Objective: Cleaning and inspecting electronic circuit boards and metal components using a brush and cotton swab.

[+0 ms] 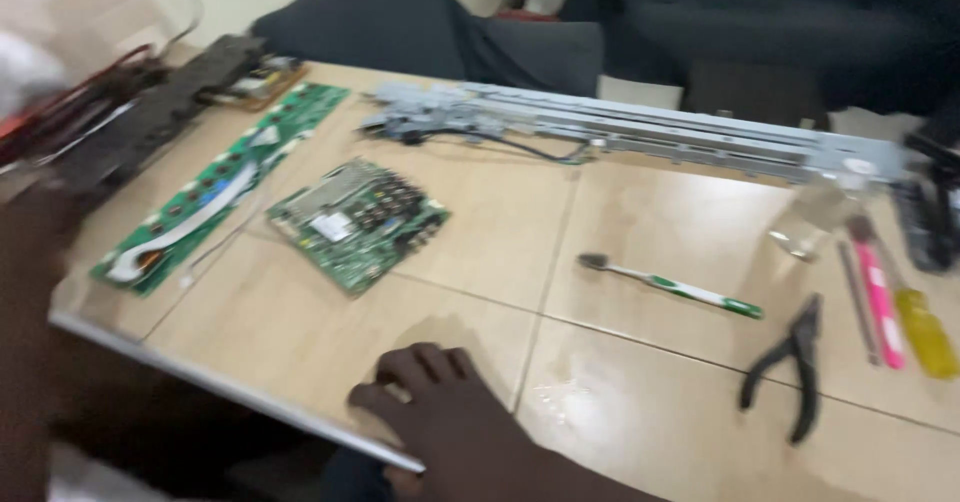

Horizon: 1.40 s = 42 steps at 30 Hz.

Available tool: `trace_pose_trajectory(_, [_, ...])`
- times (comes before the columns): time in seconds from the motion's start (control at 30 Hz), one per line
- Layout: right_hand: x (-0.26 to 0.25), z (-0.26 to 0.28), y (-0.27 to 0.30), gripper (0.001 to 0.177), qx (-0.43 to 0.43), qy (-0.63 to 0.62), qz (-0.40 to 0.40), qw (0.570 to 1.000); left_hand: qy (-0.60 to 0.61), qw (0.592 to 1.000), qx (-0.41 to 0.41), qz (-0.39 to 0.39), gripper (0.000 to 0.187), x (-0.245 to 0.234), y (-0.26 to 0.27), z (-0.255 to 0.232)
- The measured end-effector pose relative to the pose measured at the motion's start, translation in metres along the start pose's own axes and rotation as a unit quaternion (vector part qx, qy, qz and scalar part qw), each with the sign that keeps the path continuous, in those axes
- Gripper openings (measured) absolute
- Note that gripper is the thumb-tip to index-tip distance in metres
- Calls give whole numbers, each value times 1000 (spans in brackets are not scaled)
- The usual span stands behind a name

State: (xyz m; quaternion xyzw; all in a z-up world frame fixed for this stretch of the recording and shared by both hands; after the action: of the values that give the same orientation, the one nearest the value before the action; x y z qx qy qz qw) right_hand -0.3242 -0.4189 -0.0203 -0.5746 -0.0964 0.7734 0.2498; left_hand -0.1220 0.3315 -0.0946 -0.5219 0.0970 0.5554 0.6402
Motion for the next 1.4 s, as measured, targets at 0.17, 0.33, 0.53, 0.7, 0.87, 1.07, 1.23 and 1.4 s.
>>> trace_pose_trajectory(0.17, [-7, 8, -4, 77, 14, -24, -6, 1000, 361, 922, -118, 73, 40, -83, 33, -51])
trace_pose_trajectory(0.33, [-2, 7, -5, 73, 38, 8, -1, 999, 387, 892, -135, -191, 50, -201, 43, -90])
trace_pose_trajectory(0.53, [-4, 7, -4, 79, 38, 3, 15, 999, 425, 903, -43, 50, 49, -232, 21, -117])
trace_pose_trajectory(0.7, [-5, 9, -5, 71, 47, -3, 10, 999, 458, 884, -36, 83, 44, -249, 26, -136])
trace_pose_trajectory(0.87, [-4, 7, -5, 73, 40, 10, 8, 999, 454, 883, -16, 120, 47, -242, 27, -145])
trace_pose_trajectory(1.07, [-2, 3, -5, 73, 39, 17, 14, 999, 419, 884, -80, 190, 29, -249, 19, -150])
trace_pose_trajectory(1.23, [-4, 6, -5, 76, 41, 20, 17, 999, 432, 886, -93, 138, 26, -239, 21, -148])
trace_pose_trajectory(1.4, [-1, 3, -6, 77, 35, 31, 10, 999, 485, 868, 2, 107, 34, -274, 30, -146])
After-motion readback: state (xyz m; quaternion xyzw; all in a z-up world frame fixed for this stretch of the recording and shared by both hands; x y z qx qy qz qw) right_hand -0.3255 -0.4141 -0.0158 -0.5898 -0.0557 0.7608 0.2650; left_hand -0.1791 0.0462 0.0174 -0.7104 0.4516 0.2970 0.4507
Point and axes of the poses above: each hand's wrist, its own y-axis away from the middle knuckle, its own x-axis out of the palm, z = x × y, the point moved 1 cm from there along -y, towards the middle knuckle, and after that the axes turned 8 degrees about -x, right-handed, at the moved point
